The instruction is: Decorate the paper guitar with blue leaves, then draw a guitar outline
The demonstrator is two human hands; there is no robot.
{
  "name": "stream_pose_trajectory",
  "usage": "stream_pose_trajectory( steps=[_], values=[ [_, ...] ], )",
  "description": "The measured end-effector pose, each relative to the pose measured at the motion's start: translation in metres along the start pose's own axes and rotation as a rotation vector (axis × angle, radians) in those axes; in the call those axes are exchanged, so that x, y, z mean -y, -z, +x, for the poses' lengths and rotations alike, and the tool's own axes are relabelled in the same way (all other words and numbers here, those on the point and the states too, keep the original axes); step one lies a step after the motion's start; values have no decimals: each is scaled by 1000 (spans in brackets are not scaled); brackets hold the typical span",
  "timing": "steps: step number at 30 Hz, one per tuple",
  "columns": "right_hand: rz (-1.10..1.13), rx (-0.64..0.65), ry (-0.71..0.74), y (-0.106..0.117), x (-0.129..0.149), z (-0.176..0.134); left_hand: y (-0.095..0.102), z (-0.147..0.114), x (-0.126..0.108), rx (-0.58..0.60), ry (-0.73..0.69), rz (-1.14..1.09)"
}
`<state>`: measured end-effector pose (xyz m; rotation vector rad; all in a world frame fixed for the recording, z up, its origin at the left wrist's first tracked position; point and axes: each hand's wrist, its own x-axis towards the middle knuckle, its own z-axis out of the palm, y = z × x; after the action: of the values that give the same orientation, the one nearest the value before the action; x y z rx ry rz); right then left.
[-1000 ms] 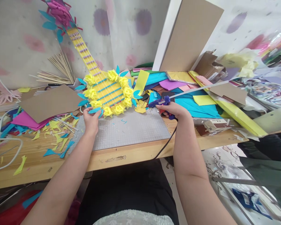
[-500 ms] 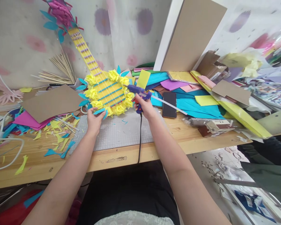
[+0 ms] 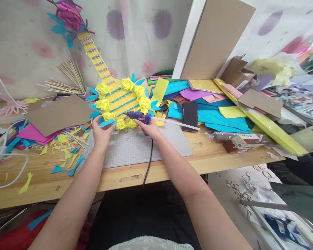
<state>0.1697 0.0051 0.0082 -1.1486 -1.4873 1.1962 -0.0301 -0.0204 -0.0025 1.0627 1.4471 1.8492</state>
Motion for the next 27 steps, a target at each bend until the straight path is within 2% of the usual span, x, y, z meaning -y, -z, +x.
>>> stream_pose_trajectory(
  steps=[3, 8, 21, 27],
  values=[
    [-56, -21, 28, -2, -2, 1, 1, -6, -3, 57, -117, 143],
    [-146, -21, 67, -1, -6, 3, -1, -14, -3, 102, -208, 284],
    [-196, 8, 123, 1, -8, 3, 0, -12, -2, 112, -226, 318],
    [-215, -18, 132, 1, -9, 3, 1, -11, 0, 108, -244, 349]
  ],
)
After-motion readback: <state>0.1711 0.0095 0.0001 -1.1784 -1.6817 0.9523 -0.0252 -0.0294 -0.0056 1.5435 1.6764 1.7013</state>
